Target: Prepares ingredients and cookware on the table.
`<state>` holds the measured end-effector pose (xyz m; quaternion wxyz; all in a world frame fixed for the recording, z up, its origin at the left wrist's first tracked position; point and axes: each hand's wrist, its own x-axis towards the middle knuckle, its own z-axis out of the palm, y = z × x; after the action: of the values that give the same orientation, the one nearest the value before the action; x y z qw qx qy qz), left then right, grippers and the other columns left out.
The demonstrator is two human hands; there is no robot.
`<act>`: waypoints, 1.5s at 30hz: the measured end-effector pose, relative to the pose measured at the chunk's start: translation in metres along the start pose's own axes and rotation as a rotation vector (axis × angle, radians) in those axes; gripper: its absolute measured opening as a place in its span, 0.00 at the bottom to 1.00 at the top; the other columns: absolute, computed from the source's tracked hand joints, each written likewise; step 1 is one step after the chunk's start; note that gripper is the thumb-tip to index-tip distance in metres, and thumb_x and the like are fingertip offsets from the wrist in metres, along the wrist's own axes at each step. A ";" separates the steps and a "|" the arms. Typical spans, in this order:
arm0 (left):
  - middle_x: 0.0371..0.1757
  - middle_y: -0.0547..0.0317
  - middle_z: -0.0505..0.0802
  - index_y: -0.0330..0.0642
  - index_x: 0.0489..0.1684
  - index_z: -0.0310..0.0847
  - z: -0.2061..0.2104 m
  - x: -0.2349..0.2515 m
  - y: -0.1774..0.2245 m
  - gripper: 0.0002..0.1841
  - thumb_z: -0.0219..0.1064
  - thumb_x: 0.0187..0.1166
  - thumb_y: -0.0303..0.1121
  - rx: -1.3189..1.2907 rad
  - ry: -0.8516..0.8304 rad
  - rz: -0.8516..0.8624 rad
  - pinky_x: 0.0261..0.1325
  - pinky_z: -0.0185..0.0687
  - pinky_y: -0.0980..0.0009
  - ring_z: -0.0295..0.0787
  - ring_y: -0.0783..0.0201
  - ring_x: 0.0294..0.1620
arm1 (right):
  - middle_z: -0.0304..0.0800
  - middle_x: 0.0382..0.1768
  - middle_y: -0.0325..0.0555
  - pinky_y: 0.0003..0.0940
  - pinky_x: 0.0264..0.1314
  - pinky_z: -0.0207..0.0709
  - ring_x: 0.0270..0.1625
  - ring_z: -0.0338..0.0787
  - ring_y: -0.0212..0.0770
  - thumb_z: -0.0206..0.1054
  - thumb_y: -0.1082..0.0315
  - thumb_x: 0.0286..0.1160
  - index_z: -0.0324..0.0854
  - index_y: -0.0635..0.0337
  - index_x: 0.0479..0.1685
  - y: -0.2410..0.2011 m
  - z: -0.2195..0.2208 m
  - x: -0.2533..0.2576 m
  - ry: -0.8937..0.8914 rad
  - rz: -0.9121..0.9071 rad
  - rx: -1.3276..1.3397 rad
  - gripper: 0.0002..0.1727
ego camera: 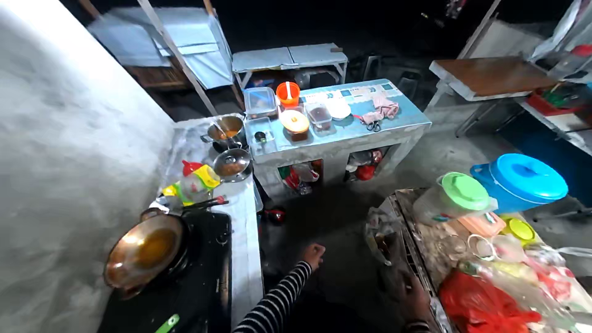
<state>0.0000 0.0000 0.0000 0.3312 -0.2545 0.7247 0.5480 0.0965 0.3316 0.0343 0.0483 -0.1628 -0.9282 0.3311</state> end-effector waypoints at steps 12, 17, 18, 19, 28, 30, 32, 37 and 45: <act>0.62 0.40 0.91 0.38 0.77 0.73 -0.111 0.074 0.037 0.24 0.60 0.91 0.44 -0.308 0.247 -0.099 0.56 0.92 0.47 0.94 0.46 0.56 | 0.96 0.51 0.54 0.56 0.66 0.86 0.54 0.96 0.51 0.66 0.59 0.85 0.89 0.58 0.62 -0.058 0.110 0.171 -0.351 0.066 -0.005 0.17; 0.57 0.37 0.92 0.32 0.72 0.76 -0.166 0.109 0.079 0.22 0.58 0.92 0.41 -0.516 0.589 -0.034 0.51 0.92 0.49 0.95 0.47 0.49 | 0.95 0.56 0.52 0.54 0.72 0.82 0.60 0.94 0.50 0.64 0.55 0.86 0.89 0.56 0.63 -0.101 0.157 0.261 -0.604 -0.009 -0.043 0.19; 0.55 0.37 0.93 0.32 0.71 0.77 -0.176 0.114 0.091 0.22 0.58 0.92 0.42 -0.557 0.683 -0.009 0.50 0.92 0.48 0.95 0.47 0.47 | 0.95 0.56 0.49 0.52 0.72 0.83 0.60 0.94 0.47 0.63 0.53 0.86 0.89 0.53 0.64 -0.112 0.160 0.280 -0.645 -0.036 -0.044 0.19; 0.53 0.38 0.93 0.32 0.69 0.78 -0.187 0.116 0.109 0.22 0.56 0.93 0.43 -0.577 0.762 0.014 0.48 0.92 0.48 0.95 0.47 0.45 | 0.96 0.55 0.48 0.51 0.70 0.85 0.58 0.95 0.45 0.64 0.53 0.86 0.89 0.53 0.63 -0.119 0.164 0.302 -0.658 -0.078 -0.020 0.18; 0.45 0.50 0.95 0.34 0.64 0.81 -0.332 0.130 0.326 0.20 0.52 0.94 0.42 -0.341 1.021 0.325 0.43 0.92 0.61 0.94 0.61 0.37 | 0.96 0.53 0.53 0.57 0.70 0.83 0.58 0.94 0.52 0.62 0.60 0.88 0.90 0.59 0.60 -0.190 0.177 0.511 -0.542 -0.279 -0.023 0.16; 0.46 0.50 0.95 0.34 0.64 0.81 -0.369 0.146 0.364 0.20 0.52 0.94 0.42 -0.288 1.015 0.375 0.46 0.91 0.61 0.94 0.61 0.39 | 0.96 0.52 0.56 0.60 0.69 0.82 0.57 0.94 0.55 0.62 0.62 0.88 0.90 0.61 0.59 -0.209 0.180 0.545 -0.475 -0.297 -0.006 0.16; 0.47 0.48 0.94 0.35 0.65 0.82 -0.405 0.169 0.394 0.21 0.52 0.94 0.43 -0.260 0.999 0.391 0.48 0.89 0.58 0.93 0.59 0.40 | 0.96 0.52 0.58 0.61 0.69 0.82 0.57 0.94 0.56 0.63 0.63 0.87 0.90 0.62 0.58 -0.228 0.185 0.568 -0.432 -0.310 0.002 0.15; 0.45 0.50 0.95 0.39 0.63 0.83 -0.509 0.279 0.440 0.21 0.53 0.93 0.47 -0.164 0.955 0.398 0.49 0.88 0.52 0.93 0.56 0.40 | 0.97 0.45 0.54 0.57 0.60 0.88 0.49 0.96 0.51 0.64 0.64 0.85 0.90 0.62 0.55 -0.283 0.224 0.597 -0.356 -0.332 0.052 0.14; 0.66 0.39 0.90 0.38 0.74 0.80 -0.622 0.432 0.462 0.26 0.64 0.86 0.47 0.147 0.782 0.091 0.79 0.69 0.35 0.83 0.37 0.74 | 0.96 0.47 0.49 0.41 0.50 0.92 0.43 0.97 0.42 0.63 0.63 0.84 0.91 0.60 0.54 -0.410 0.280 0.624 -0.437 -0.435 0.006 0.14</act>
<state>-0.7445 -0.4771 0.0729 0.0230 -0.3872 0.8440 0.3704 -0.6580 0.0742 0.0645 -0.0825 0.1149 -0.9287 0.3429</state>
